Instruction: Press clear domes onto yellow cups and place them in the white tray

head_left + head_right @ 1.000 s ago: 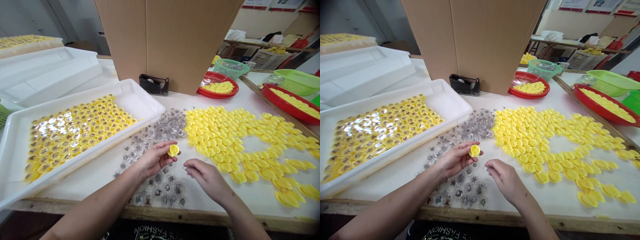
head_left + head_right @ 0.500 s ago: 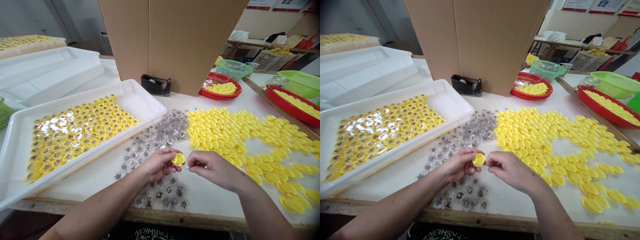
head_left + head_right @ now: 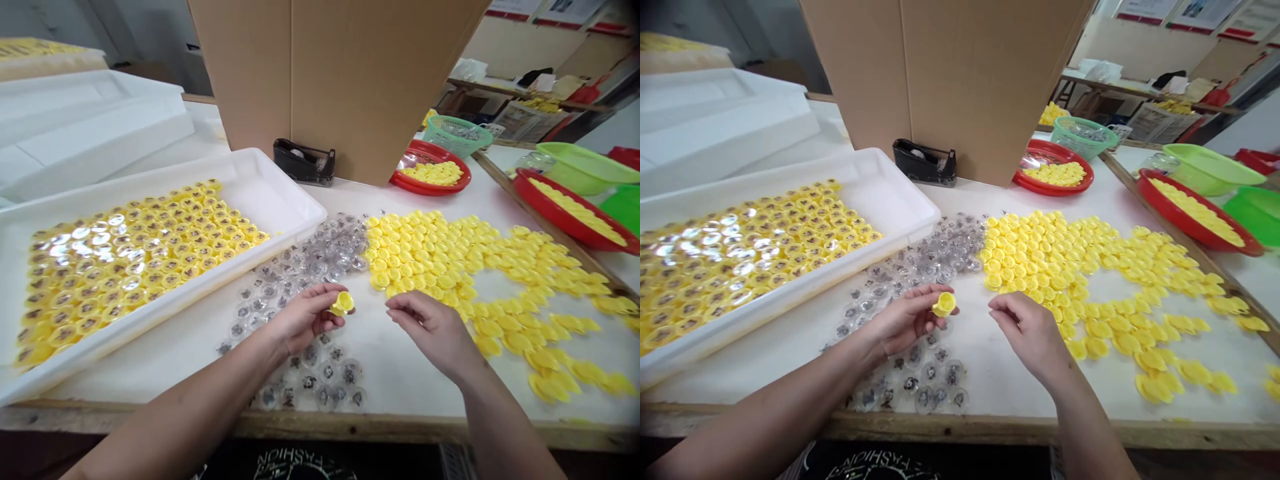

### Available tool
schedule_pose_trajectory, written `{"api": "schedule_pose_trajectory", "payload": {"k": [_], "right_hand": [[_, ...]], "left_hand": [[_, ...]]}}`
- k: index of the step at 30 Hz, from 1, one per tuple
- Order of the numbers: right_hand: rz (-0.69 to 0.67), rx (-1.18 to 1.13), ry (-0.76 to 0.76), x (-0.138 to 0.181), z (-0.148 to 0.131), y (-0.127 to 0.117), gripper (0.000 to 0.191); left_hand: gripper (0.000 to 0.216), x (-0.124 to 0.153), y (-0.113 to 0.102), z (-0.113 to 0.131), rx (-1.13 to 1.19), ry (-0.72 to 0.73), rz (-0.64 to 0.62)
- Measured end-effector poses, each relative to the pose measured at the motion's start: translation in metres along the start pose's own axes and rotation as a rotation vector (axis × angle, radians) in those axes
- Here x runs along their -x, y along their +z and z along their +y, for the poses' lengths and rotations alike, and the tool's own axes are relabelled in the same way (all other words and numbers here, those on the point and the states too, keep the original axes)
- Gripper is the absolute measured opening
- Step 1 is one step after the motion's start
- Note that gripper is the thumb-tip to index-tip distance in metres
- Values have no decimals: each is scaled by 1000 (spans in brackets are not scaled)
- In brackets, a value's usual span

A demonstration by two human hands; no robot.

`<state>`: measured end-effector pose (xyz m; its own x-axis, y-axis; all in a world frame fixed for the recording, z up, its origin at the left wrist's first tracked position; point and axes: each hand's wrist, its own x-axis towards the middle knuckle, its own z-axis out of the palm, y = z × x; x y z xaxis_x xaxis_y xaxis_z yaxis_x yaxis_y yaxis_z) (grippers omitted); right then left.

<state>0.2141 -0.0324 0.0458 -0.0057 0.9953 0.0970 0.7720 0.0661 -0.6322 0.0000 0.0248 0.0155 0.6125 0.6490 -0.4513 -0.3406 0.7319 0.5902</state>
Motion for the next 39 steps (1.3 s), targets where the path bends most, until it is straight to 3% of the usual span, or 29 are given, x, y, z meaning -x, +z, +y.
{"api": "schedule_pose_trajectory", "payload": {"k": [3,8,11,20,25,27,30,32,35,37,39], "right_hand": [[-14,132,108,37,24,-24,12],[165,268,468,102,65,-65,25],[213,404,628,128,89,-77,28],[137,660,661,147,122,-77,28],[5,625,651,138,133,-83,9],[-26,580,648,133,135,-84,10],[-47,492,622,121,124,-77,10],[17,355,546,106,100,-63,15],[258,129,241,75,44,-30,19],[400,102,8,51,4,-7,11],[471,138,-179,31,-25,14,14]], "left_hand": [[12,2,-1,5,6,24,5],[15,6,2,2,-7,7,-11],[25,8,4,0,-16,-17,-16],[32,11,3,-2,-84,-41,-39],[31,9,1,-5,-95,-55,-85],[30,8,0,-7,-89,-59,-92],[27,7,1,-10,-52,-67,-102],[27,6,1,-11,-23,-77,-120],[25,5,4,-14,15,-90,-166],[24,5,5,-15,41,-93,-192],[23,5,5,-17,72,-85,-207]]}}
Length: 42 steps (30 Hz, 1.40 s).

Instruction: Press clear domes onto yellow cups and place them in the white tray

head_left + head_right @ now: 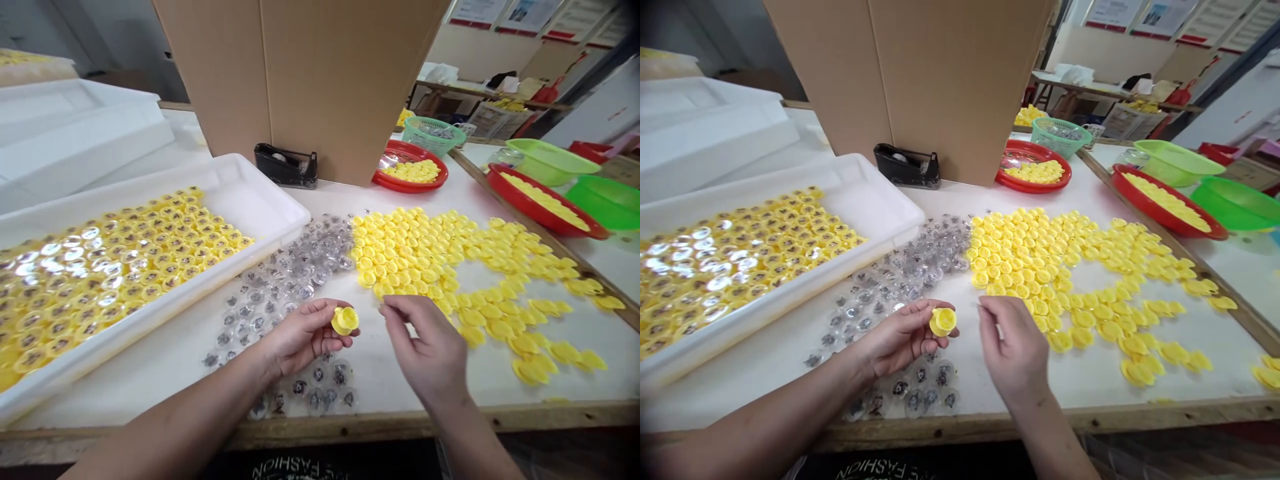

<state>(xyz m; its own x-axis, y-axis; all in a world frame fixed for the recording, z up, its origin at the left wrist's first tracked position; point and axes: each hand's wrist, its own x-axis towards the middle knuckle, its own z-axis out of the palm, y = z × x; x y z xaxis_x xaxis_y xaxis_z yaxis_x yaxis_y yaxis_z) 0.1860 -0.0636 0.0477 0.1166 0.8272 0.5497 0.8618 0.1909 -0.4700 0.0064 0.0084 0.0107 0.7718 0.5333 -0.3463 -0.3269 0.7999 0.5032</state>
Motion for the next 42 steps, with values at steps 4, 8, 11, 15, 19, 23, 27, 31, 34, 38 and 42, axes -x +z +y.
{"api": "schedule_pose_trajectory", "payload": {"k": [4,8,11,15,19,23,27,31,34,38,42], "right_hand": [[-50,31,-228,-7,-20,28,29],[-171,5,-268,-1,-17,25,34],[-215,-29,-249,-1,-16,16,29],[-284,-94,-165,-8,-18,9,23],[-387,-102,-163,-17,-17,3,29],[-424,-154,-127,-19,-17,-2,20],[-401,-176,-72,-16,-18,-3,15],[-399,-154,-91,-16,-18,-2,17],[-361,-96,-171,-17,-18,-2,22],[-355,-80,-215,-18,-19,-2,25],[-322,-173,-81,-12,-18,3,24]], "left_hand": [[25,-2,-5,-2,67,70,-22],[23,-4,-7,-3,105,120,2],[27,-4,-5,-3,103,122,6],[33,-2,-2,-3,76,127,-7],[38,-1,0,-4,20,149,-5],[39,1,3,-4,-7,167,-1],[39,2,6,-3,-24,174,15],[40,3,6,-1,-27,173,16],[41,3,6,0,-11,159,6],[40,4,6,1,15,145,11],[39,4,7,-1,26,144,19]]}}
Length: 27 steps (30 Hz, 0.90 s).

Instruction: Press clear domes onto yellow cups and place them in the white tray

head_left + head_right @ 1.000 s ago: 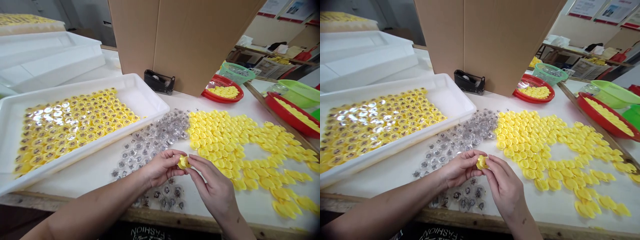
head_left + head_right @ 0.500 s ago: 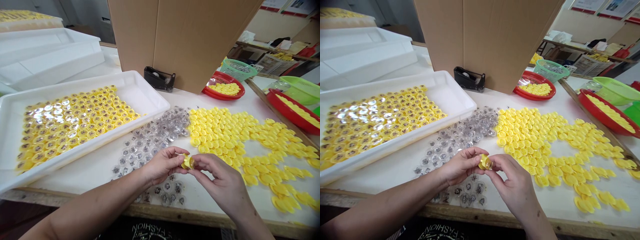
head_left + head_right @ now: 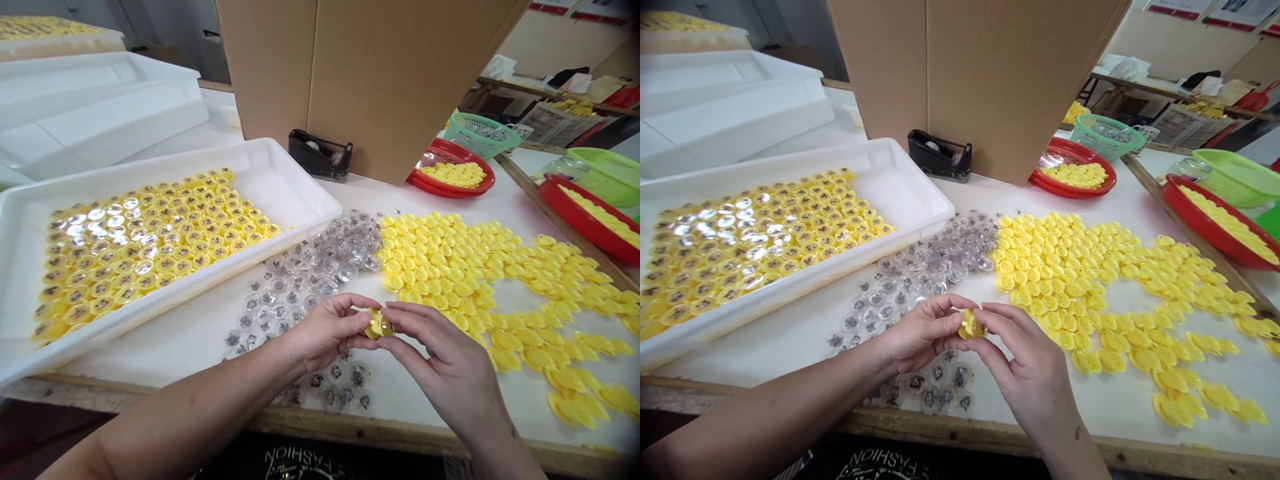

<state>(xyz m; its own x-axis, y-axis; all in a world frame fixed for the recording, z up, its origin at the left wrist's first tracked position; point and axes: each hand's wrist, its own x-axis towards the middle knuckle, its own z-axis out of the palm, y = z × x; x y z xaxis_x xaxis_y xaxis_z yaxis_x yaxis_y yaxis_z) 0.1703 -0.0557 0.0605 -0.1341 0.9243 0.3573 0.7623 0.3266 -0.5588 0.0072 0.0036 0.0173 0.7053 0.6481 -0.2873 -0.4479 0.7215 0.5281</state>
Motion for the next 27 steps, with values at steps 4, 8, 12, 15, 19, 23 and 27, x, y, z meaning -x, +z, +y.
{"api": "schedule_pose_trajectory", "payload": {"k": [4,8,12,15,19,23,27], "right_hand": [[55,-178,207,5,4,6,29],[-18,-71,168,2,4,1,19],[-117,-112,167,-1,3,-4,18],[-116,-139,145,-1,2,-5,21],[-121,-183,159,0,-1,-3,17],[-37,-91,206,-1,-4,-1,24],[-31,26,93,-2,-7,0,18]], "left_hand": [[38,0,0,-1,-22,14,-12],[38,-1,-1,-2,-44,16,-9],[41,-2,-2,-4,-49,-7,-4],[41,-3,-2,-5,-56,-7,-4],[40,-3,-3,-6,-66,5,1],[39,-2,-1,-5,-71,21,7],[39,-1,1,-6,-68,35,15]]}}
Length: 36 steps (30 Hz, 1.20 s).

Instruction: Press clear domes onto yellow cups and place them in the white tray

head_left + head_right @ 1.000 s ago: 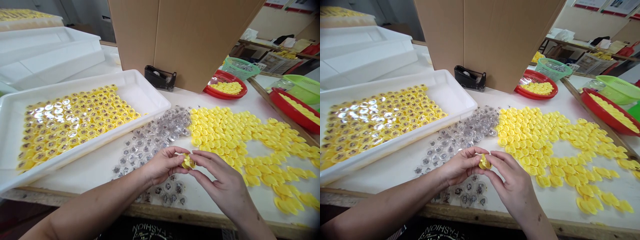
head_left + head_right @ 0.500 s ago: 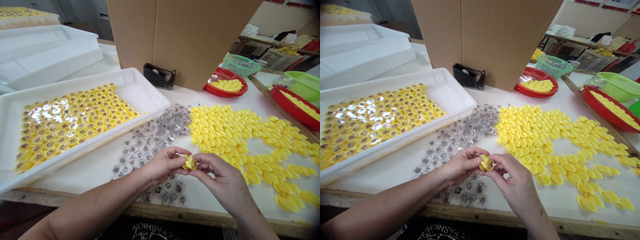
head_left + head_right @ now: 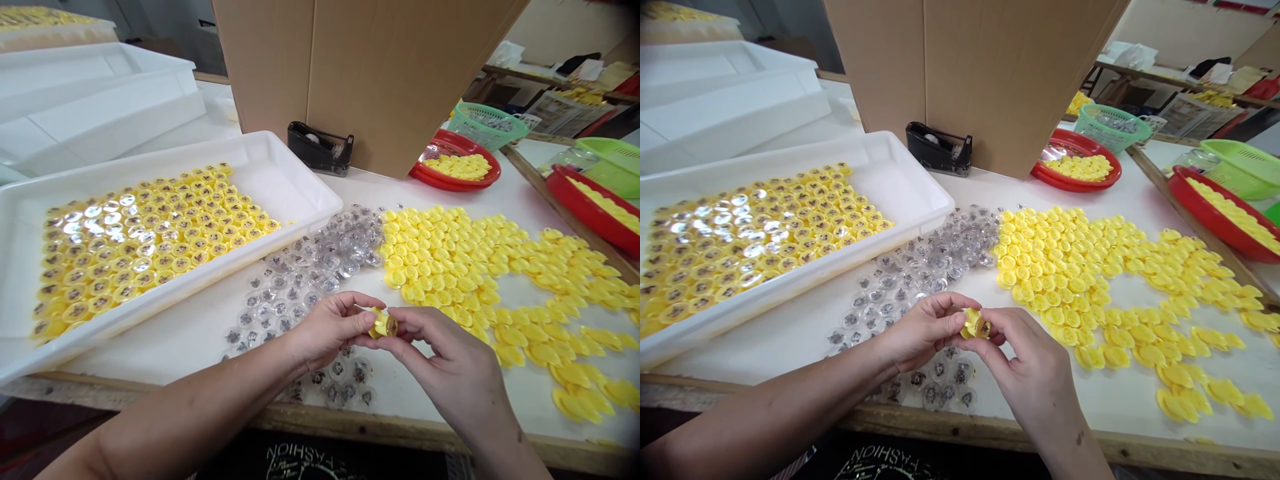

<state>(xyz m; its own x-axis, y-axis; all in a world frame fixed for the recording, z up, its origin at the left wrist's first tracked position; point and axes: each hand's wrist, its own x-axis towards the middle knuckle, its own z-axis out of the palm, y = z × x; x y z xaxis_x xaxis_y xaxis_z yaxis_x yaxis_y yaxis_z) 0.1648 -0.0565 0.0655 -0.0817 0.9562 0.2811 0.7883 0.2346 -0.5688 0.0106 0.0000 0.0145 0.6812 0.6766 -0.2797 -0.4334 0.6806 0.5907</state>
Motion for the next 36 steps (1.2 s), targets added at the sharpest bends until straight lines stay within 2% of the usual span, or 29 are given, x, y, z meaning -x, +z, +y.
{"api": "schedule_pose_trajectory", "payload": {"k": [8,11,14,18,21,25,29,31,36], "right_hand": [[-8,100,-131,0,-5,0,16],[43,156,-196,1,-3,6,14],[129,172,-189,3,-2,15,13],[219,150,-130,8,-1,29,7],[197,9,-63,11,2,33,11],[151,-313,178,18,9,28,26],[24,-624,397,26,13,27,19],[30,-695,416,30,12,32,17],[76,-681,442,46,18,41,23]], "left_hand": [[34,0,-1,-3,-46,58,-11],[34,0,-2,-3,-82,81,26],[39,0,-2,0,-119,42,54],[43,2,2,4,-277,71,18],[36,4,5,6,-441,114,41],[31,5,6,7,-594,125,59],[30,4,4,5,-716,125,57],[27,4,5,3,-798,139,63],[12,11,16,-13,-967,114,136]]}}
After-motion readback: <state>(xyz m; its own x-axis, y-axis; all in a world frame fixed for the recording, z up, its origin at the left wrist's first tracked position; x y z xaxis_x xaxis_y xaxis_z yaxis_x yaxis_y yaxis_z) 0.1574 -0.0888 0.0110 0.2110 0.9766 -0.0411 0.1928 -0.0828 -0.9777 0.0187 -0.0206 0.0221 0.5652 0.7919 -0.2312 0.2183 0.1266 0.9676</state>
